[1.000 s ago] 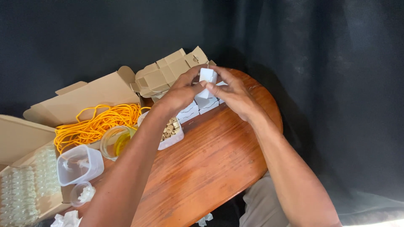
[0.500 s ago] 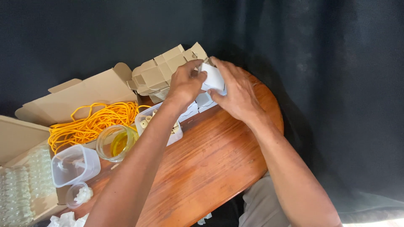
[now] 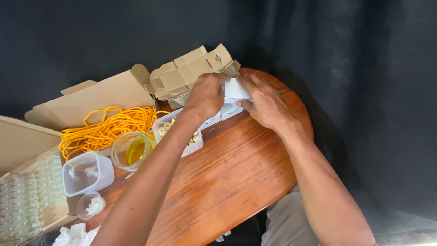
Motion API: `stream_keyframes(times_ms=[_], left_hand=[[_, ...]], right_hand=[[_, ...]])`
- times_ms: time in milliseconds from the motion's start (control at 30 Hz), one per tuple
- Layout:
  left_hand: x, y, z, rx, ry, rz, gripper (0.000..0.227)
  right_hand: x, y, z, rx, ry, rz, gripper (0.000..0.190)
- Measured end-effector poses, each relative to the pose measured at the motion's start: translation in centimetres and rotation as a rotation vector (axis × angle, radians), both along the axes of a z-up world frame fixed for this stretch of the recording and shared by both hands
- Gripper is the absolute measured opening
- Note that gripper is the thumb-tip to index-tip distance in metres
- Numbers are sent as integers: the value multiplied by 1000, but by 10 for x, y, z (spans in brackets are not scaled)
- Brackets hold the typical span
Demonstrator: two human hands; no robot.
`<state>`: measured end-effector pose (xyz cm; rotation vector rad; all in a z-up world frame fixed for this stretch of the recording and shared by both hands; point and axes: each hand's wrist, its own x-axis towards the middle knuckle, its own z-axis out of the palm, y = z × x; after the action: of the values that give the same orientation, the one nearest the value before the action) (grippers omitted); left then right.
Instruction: Assembling and packaging small perfume bottles by attaching wooden caps, threading cords, wiping them clean, and placing them in boxes.
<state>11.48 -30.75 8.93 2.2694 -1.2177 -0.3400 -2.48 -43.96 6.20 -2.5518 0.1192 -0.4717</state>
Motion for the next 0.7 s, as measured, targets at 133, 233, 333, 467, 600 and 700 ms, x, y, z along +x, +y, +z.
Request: stream_keyframes(times_ms=[133, 233, 333, 467, 600, 700], left_hand=[[4, 1, -17, -51, -108, -43, 42], [7, 0, -25, 5, -176, -55, 39], [8, -3, -33, 140, -230, -65, 28], [11, -9, -51, 305, -358, -85, 25], [-4, -7, -26, 416, -267, -78, 33], [-11, -4, -15, 493, -268, -95, 25]], right_hand=[[4, 3, -10, -43, 24, 9, 64], [7, 7, -12, -91, 46, 10, 66], [9, 10, -13, -88, 95, 9, 66], [12, 12, -18, -92, 116, 26, 68], [14, 18, -15, -70, 119, 43, 63], [15, 19, -16, -33, 180, 9, 63]])
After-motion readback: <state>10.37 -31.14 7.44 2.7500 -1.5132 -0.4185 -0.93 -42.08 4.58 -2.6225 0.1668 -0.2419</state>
